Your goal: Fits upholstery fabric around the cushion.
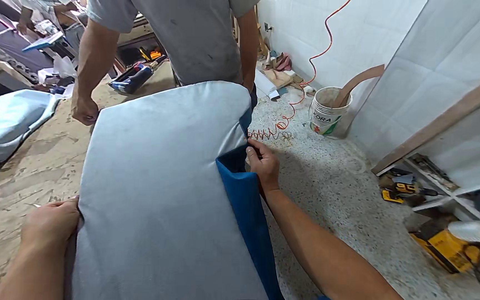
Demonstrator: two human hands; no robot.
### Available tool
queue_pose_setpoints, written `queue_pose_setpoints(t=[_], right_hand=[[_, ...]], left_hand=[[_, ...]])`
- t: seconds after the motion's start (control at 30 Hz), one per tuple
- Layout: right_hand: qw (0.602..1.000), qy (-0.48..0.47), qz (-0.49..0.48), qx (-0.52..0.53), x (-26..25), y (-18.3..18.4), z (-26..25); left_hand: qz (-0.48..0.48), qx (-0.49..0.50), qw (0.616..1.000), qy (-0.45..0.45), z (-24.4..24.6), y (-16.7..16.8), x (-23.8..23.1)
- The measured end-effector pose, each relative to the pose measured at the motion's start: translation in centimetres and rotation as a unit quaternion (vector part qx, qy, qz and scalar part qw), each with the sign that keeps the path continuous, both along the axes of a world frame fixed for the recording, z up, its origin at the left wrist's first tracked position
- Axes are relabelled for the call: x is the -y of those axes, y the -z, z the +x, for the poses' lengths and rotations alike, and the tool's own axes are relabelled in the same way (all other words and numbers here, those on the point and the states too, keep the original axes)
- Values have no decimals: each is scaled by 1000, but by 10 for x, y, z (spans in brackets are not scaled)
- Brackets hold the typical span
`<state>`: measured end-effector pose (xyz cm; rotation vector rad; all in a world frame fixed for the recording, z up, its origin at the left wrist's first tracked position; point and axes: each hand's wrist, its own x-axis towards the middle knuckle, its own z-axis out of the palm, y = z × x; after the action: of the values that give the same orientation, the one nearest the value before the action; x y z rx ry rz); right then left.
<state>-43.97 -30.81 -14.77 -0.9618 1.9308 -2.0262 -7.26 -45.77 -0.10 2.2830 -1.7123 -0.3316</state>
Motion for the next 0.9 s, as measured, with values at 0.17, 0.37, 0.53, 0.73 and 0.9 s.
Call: queue_pose_setpoints(t=[0.17, 0.37, 0.53, 0.73, 0.9], right_hand=[[995, -33, 18, 92, 4, -1, -3], [837, -218, 50, 500, 12, 35, -6], [844, -192, -3, 500, 19, 35, -4], [895, -183, 40, 405, 34, 46, 2], [876, -189, 14, 444, 36, 48, 13]], left_hand=[[4, 28, 1000, 7, -33, -19, -34], [40, 16, 997, -70, -121, -71, -104], [67, 41, 996, -53, -115, -66, -96], [94, 102, 989, -52, -123, -69, -101], [28, 74, 994, -81, -164, -72, -148]])
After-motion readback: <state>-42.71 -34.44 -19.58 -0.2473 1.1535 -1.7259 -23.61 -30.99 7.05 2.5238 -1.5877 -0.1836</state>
